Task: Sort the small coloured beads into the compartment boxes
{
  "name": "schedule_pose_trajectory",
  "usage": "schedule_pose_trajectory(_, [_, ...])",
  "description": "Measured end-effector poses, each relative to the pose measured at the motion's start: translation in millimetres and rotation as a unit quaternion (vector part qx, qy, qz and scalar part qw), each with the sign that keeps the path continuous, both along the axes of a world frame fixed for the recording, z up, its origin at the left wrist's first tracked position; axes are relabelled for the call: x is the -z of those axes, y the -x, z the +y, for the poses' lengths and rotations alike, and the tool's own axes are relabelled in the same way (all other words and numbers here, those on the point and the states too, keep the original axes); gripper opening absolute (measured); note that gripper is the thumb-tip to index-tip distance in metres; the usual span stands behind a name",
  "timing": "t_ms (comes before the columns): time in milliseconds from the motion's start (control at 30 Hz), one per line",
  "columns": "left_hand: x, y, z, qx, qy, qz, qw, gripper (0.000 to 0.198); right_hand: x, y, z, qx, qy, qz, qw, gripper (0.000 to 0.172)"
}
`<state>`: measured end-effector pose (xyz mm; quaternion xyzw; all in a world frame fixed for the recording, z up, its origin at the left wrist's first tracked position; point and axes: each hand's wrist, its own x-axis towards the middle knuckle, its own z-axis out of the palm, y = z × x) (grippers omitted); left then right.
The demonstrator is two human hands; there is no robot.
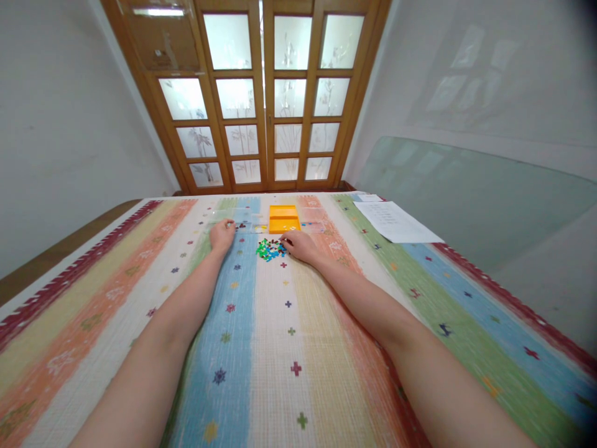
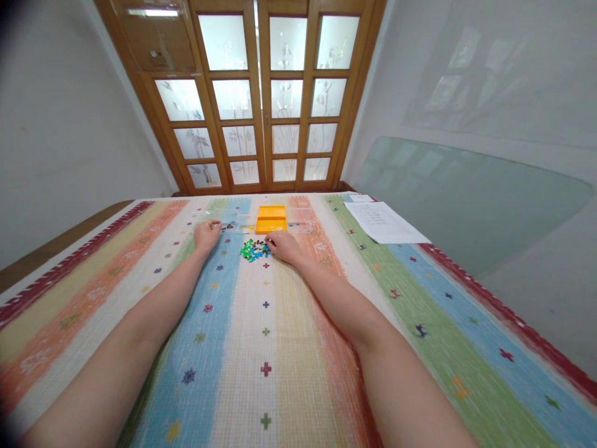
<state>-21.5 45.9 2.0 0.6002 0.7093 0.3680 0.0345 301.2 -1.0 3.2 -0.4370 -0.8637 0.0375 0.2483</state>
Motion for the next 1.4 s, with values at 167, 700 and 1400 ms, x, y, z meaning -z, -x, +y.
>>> schedule_pose_trajectory(167, [-6.6,-11.3,-7.9,0.145,0.002,0.031,0.989,0.036,-1.0,0.4,-0.4,0.006,0.011,0.005,1.000,0.019])
schedule_pose_trajectory(700, [-23.4,-26.6,-31.1,0.445,0.195,0.043,0.873,0.026,1.6,-3.1,2.7,0.002,0.009,0.018,1.000,0.020])
schedule_pose_trajectory(1400, [-13.0,-33.0,-31.4,0.388,0.055,0.128,0.911,0.020,-0.1,-3.1,0.9,0.000,0.014,0.022,1.000,0.020])
